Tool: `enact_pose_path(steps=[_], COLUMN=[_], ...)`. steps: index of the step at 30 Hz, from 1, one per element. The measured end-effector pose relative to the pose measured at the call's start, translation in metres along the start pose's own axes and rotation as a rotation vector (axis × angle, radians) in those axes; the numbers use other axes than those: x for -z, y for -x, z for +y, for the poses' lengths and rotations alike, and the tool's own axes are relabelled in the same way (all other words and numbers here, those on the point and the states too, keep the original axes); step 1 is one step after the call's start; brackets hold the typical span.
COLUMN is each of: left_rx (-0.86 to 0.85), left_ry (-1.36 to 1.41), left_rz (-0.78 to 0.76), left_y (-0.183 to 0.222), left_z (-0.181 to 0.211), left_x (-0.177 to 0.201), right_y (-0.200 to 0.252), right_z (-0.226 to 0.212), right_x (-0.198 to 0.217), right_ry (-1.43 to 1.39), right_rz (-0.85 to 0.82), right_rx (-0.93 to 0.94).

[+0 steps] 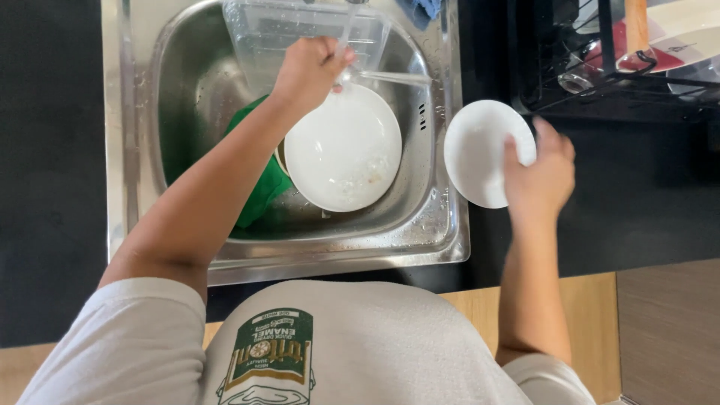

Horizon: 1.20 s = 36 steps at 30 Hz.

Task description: Washing dishes and cleaning the sink area using a sponge and dish soap

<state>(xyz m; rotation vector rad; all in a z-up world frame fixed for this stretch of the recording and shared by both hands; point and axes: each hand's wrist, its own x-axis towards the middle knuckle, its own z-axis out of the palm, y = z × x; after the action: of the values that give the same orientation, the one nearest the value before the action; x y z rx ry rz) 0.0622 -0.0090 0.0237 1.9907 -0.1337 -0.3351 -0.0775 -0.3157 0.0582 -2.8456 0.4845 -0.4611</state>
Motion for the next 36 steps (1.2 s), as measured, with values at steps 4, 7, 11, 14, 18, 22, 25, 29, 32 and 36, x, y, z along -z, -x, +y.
enact_pose_path(steps=[4, 7, 11, 14, 18, 22, 25, 29, 32, 36], left_rx=[0.068, 0.044, 0.267, 0.340, -0.064, -0.093, -0.055, -0.120, -0.150, -0.164], left_ry=[0.066, 0.123, 0.443, 0.451, -0.427, -0.778, -0.951, -1.223, -1.234, -1.205], left_rz=[-0.067, -0.103, -0.098, -0.034, 0.043, 0.042, 0.071, 0.258, 0.354, 0.499], left_y=[0.014, 0.016, 0.028, 0.019, -0.004, -0.005, 0.002, -0.008, -0.017, -0.006], left_z=[0.027, 0.033, 0.051, 0.028, -0.064, -0.080, -0.073, -0.086, -0.098, -0.094], left_x=[0.007, 0.007, 0.012, 0.004, -0.021, -0.048, -0.064, -0.078, -0.082, -0.078], right_y=[-0.013, -0.018, -0.021, -0.017, -0.003, 0.014, 0.028, 0.035, 0.038, 0.038], right_z=[-0.074, -0.112, -0.112, -0.101, -0.061, 0.002, 0.024, 0.025, 0.029, 0.035], right_x=[-0.015, -0.030, -0.052, -0.041, -0.018, -0.009, -0.010, -0.012, -0.022, -0.033], right_ry=[-0.073, 0.075, -0.057, -0.174, -0.178, 0.003, 0.042, 0.069, 0.084, 0.202], right_rz=[0.004, -0.182, -0.209, -0.277, -0.233, -0.285, -0.251, -0.238, -0.216, -0.213], right_rx=[0.320, 0.428, 0.565, 0.436, 0.214, -0.125, -0.256, -0.238, -0.240, -0.243])
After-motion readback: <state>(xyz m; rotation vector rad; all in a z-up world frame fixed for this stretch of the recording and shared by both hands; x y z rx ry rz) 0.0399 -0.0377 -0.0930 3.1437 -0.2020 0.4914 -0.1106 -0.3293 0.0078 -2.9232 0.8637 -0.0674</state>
